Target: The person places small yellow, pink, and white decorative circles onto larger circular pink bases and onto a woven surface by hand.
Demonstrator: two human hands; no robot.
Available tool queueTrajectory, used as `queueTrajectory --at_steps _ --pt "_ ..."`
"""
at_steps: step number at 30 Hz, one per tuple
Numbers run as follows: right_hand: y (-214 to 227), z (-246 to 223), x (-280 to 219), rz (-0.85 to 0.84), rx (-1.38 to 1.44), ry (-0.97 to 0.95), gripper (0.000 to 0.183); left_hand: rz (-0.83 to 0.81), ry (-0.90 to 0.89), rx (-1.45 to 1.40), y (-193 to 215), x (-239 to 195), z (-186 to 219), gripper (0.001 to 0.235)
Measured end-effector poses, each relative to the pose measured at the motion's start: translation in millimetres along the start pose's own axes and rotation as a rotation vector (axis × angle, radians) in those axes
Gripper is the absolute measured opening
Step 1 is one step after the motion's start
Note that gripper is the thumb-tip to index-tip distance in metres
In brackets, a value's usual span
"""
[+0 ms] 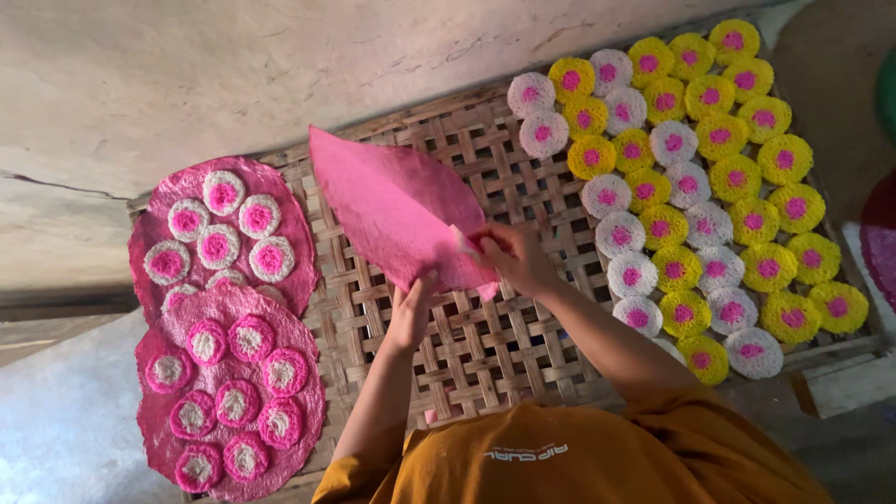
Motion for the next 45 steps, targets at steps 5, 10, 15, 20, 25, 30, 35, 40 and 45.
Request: queueTrajectory --at_steps 5,10,15,20,25,30,35,40,45 --pt "-8.1 -10.2 -20.6 0.015 -0.414 0.201 0.022 -0.125 -0.049 0.077 -10.6 -7.9 2.6 0.043" --pt "30.9 48.1 -2.7 0.213 0.375 -0.394 0.027 -0.041 -0.006 0.039 -2.0 -8.3 12.4 0.036" --pt "82.0 87.4 22.9 0.372 0.75 -0.464 0.033 0.164 0.086 0.05 40.7 -7.4 -6.3 0.042" --pt "134.0 98.8 49.6 0.423 0.27 -0.293 0.019 0.238 -0.002 -0.124 88.7 -22.0 -35.6 0.04" --pt "160.0 105.8 56.6 0.488 -0.716 0.014 0.022 0.297 0.02 -0.051 117.6 -42.1 -52.1 0.033" --pt "157.5 112.1 58.6 0.579 -0.994 0.063 0.033 0.257 -0.057 0.031 121.3 -50.5 -55.5 0.023" --pt "137.5 65.9 53.5 0.742 -1.231 0.165 0.075 0.233 -0.053 0.161 111.3 -55.0 -46.0 0.018" --pt "82.0 -22.7 12.8 0.551 -0.782 0.355 0.062 0.174 -0.194 0.433 30.8 -62.4 34.6 0.018" --pt "14.4 -98.2 -77.8 -0.074 -0.179 0.481 0.069 0.047 -0.683 1.11 -141.1 -83.6 118.8 0.036"
Point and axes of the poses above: each hand's wrist, its own x-axis towards the middle knuckle, its own y-axis out of the back of the hand, z = x × y, the point moved 5 cm from there along x, towards the middle knuckle, and after that the axes turned 3 degrees about x, right-handed, at the moved point
